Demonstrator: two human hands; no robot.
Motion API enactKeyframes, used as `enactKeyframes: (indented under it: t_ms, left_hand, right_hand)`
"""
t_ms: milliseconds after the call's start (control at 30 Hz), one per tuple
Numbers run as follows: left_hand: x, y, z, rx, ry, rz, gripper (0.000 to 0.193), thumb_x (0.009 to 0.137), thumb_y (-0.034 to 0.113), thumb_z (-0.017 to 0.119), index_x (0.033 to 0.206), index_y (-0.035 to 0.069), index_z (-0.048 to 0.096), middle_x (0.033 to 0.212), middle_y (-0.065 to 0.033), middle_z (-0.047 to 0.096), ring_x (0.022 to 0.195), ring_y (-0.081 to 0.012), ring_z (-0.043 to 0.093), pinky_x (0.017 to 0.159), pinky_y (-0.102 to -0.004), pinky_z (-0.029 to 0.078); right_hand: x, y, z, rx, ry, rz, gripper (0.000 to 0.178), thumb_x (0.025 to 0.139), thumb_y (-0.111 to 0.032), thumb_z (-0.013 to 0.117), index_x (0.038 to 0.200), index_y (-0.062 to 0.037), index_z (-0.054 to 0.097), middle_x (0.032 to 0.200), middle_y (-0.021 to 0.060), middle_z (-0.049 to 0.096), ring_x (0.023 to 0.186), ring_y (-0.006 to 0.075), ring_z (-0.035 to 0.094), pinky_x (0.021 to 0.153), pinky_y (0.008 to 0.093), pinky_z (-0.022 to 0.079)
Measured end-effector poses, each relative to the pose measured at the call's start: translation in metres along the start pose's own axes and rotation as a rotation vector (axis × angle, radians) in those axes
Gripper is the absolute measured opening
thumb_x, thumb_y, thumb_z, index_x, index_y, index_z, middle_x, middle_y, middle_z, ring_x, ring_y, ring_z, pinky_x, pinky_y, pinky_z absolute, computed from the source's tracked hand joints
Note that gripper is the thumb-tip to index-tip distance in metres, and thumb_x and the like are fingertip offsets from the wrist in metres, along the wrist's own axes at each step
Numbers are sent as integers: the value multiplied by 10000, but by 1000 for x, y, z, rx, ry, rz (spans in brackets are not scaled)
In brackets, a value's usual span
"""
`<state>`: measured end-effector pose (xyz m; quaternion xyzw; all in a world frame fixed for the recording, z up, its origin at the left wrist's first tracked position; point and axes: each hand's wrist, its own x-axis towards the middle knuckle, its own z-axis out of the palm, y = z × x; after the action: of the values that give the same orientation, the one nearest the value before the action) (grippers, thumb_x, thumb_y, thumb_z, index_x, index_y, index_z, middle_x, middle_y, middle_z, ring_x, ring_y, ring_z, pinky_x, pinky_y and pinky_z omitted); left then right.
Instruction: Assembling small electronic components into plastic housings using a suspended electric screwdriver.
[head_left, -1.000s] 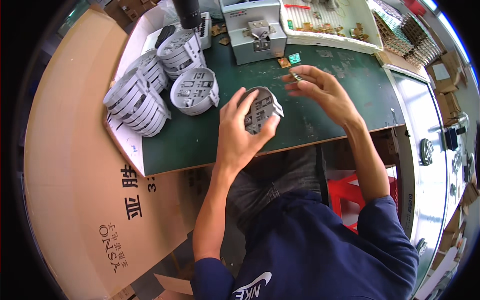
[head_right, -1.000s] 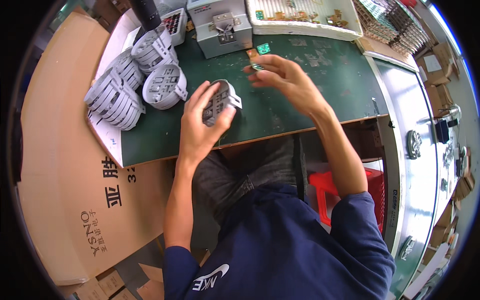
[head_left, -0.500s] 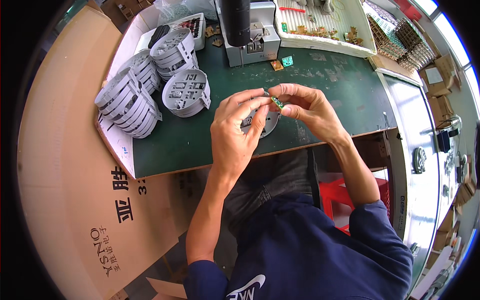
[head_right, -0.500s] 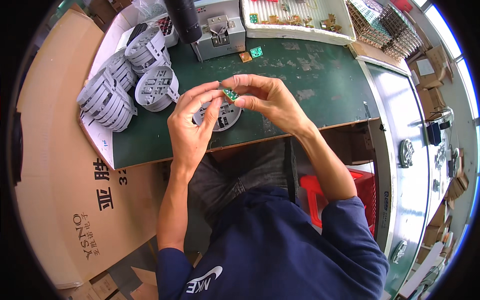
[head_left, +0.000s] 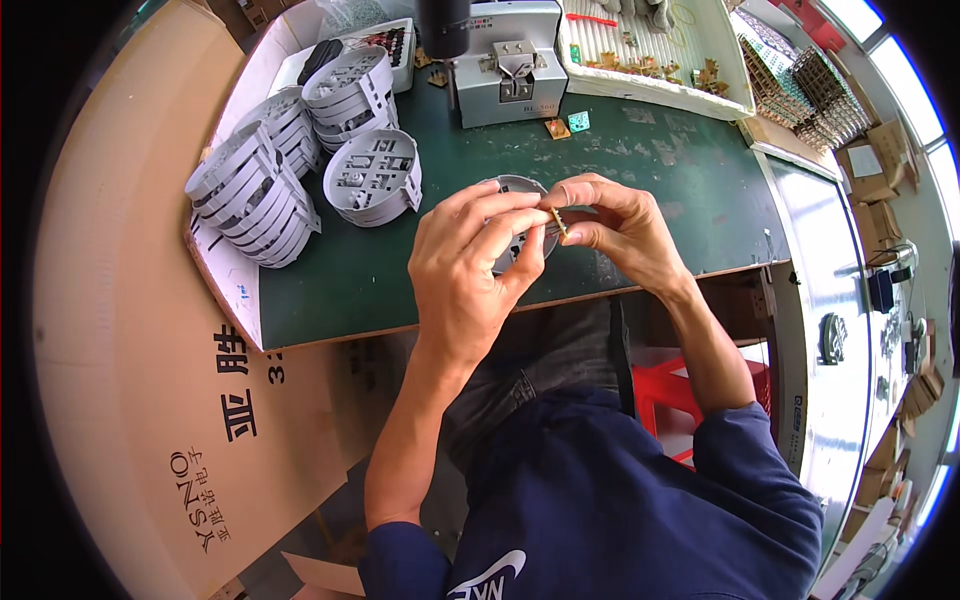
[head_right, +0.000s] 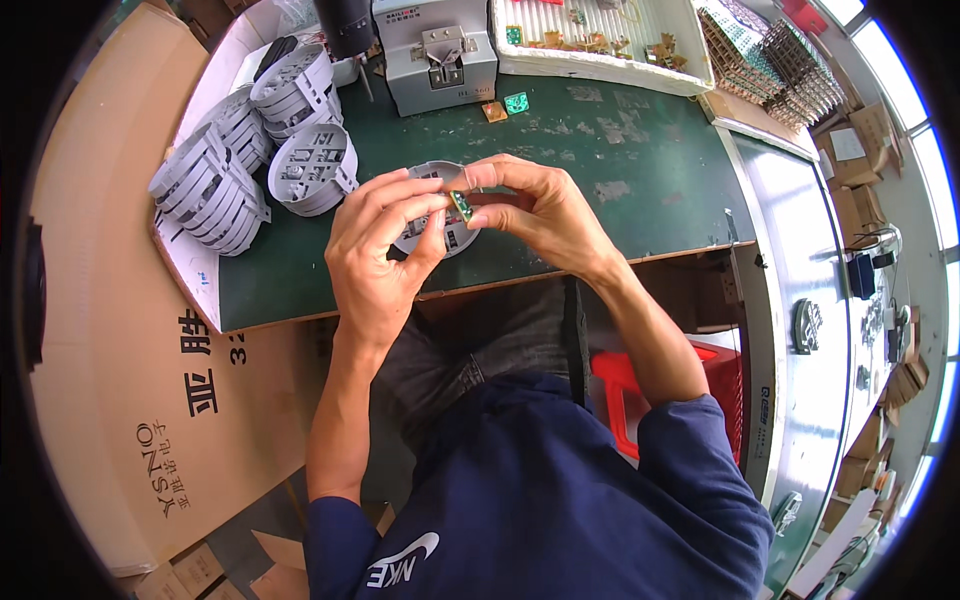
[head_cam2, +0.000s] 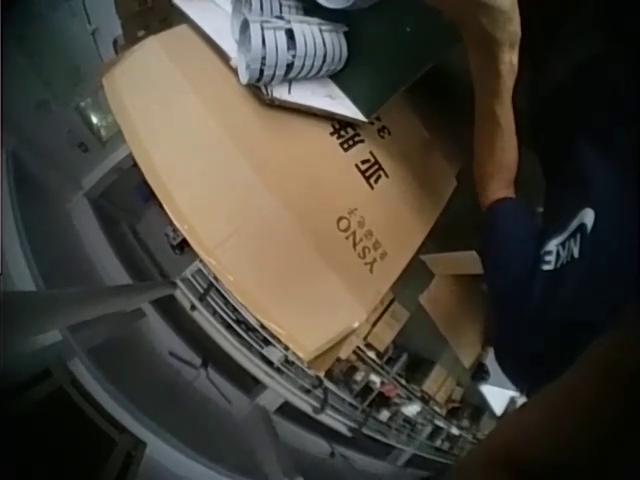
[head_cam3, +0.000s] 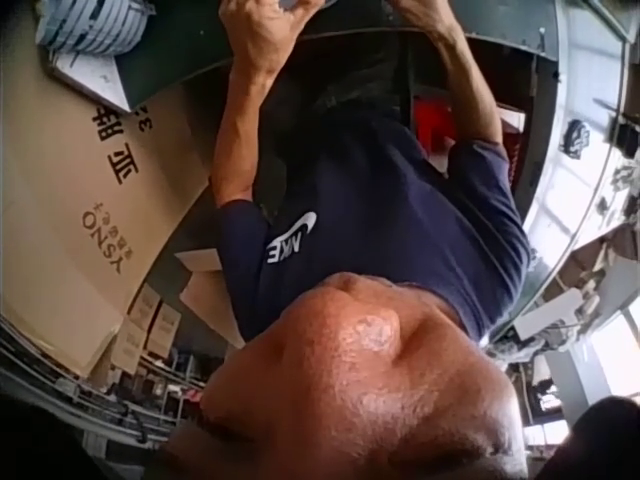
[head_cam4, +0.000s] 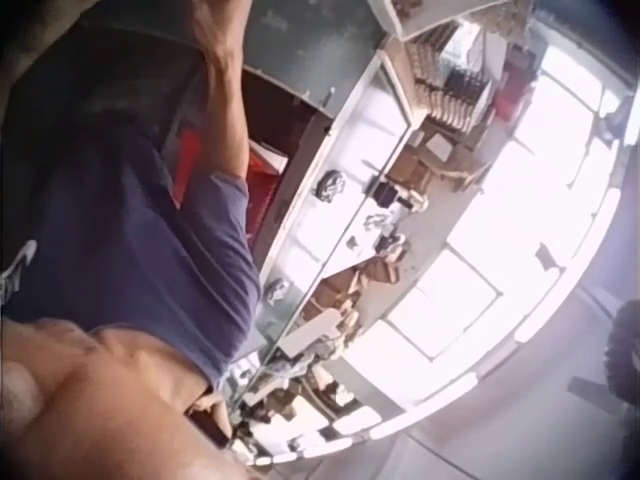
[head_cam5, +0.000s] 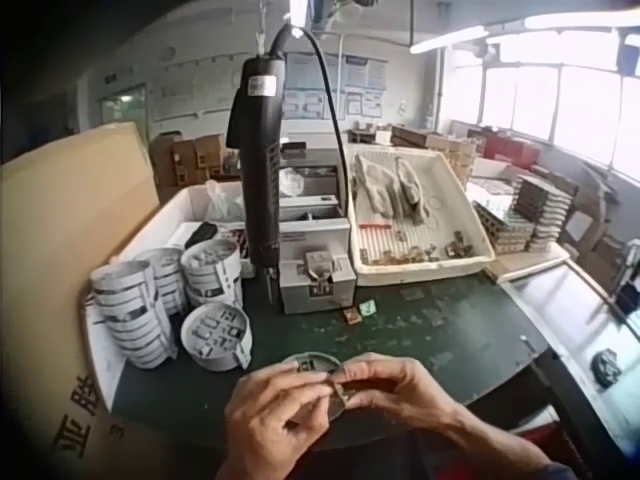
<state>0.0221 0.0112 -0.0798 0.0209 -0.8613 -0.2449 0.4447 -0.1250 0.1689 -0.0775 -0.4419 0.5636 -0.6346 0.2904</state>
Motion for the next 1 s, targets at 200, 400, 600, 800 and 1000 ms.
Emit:
enactKeyframes:
  t_ms: [200, 400, 600, 800, 1000]
  left_hand:
    - [-11, -6, -6, -121, -178, -269, 744, 848, 307, 854, 1426, -34, 533, 1433, -204, 562, 1312, -345, 560, 1094, -454, 465]
    - [-26, -16, 12, -28, -287, -329, 1111, 707, 405, 935, 1503, -109, 355, 1512, -290, 432, 1389, -441, 441, 1138, -492, 427]
    - [-26, -20, 12, -29, -271, -337, 1044, 712, 332, 942, 1494, -78, 385, 1504, -260, 461, 1369, -425, 469, 1124, -486, 450]
    - [-28, -22, 13, -2, -242, -329, 956, 712, 335, 938, 1453, -53, 475, 1503, -231, 487, 1349, -404, 504, 1114, -474, 459]
    - [-26, -19, 12, -1, -265, -339, 923, 713, 339, 935, 1422, -69, 508, 1517, -211, 461, 1340, -393, 497, 1097, -476, 469]
  right_hand:
    - [25, -7, -4, -360, 108, -104, 315, 938, 41, 669, 1249, 2, 697, 1227, 107, 664, 1164, 202, 650, 1014, 333, 547]
    - [49, 15, 12, -866, 2, -223, 327, 894, -66, 744, 1219, -35, 717, 1143, 149, 694, 1011, 330, 705, 887, 399, 577]
    - [60, 25, 18, -917, -4, -226, 305, 887, -92, 741, 1187, -37, 727, 1093, 150, 691, 971, 360, 688, 848, 424, 563]
    - [62, 23, 18, -940, -32, -244, 303, 886, -105, 739, 1183, -42, 729, 1067, 144, 692, 960, 359, 682, 840, 431, 558]
    - [62, 29, 11, -908, -39, -262, 336, 885, -118, 747, 1207, -26, 714, 1130, 165, 715, 1016, 358, 697, 870, 424, 565]
